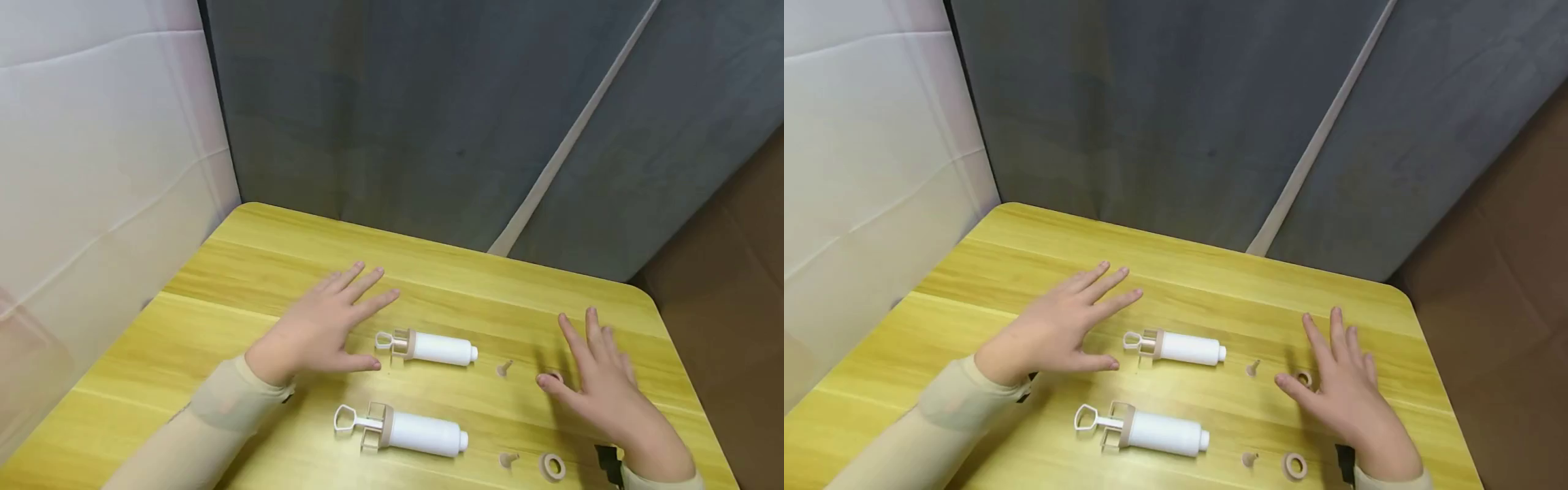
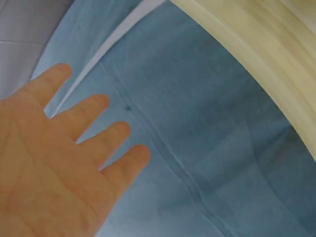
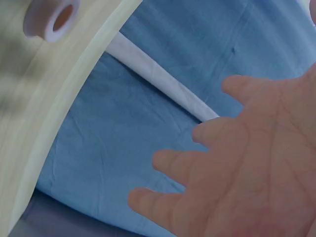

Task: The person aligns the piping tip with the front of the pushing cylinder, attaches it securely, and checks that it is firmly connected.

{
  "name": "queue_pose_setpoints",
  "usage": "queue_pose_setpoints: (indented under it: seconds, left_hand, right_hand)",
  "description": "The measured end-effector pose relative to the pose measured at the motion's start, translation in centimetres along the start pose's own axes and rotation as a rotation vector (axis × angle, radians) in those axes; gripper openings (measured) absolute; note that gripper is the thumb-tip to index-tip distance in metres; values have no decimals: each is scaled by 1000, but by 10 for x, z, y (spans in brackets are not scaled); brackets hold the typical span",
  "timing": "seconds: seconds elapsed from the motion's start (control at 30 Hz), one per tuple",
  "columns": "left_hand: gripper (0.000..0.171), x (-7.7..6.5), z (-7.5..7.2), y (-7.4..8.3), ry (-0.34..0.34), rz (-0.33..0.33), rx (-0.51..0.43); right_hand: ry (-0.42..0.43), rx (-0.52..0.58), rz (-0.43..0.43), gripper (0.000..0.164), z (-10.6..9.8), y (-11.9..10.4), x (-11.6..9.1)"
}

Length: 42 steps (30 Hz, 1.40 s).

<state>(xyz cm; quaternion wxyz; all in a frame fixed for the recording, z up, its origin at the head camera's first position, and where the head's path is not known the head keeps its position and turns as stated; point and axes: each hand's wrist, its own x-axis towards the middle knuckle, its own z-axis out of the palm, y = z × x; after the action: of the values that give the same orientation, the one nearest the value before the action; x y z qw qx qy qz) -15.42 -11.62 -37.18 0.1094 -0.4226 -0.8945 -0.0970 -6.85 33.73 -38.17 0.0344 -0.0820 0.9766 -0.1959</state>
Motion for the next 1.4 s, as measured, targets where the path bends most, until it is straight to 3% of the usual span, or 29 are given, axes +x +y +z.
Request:
queue_pose_setpoints:
  seconds: [0.27, 0.43, 0.6, 1.0, 1.23, 1.4]
  left_hand:
    - [76, 13, 13, 29, 0, 135, -50]
    - [68, 17, 11, 51, -55, 161, -84]
    - [63, 20, 8, 70, -112, 173, -83]
    - [50, 28, 9, 107, -150, 227, 36]
    - [53, 46, 29, 131, -199, 261, 111]
    - [31, 59, 49, 154, -209, 249, 133]
  right_hand:
    - [-70, -1, 32, 99, 4, 4, -11]
    - [-44, -39, 55, 69, 11, 6, -21]
    - [-98, 9, 22, 44, 20, 2, -18]
    - [-220, 127, -186, 46, 36, -16, 1]
    - [-271, 176, -237, 39, 44, -17, 10]
    - [-319, 256, -238, 41, 48, -13, 8]
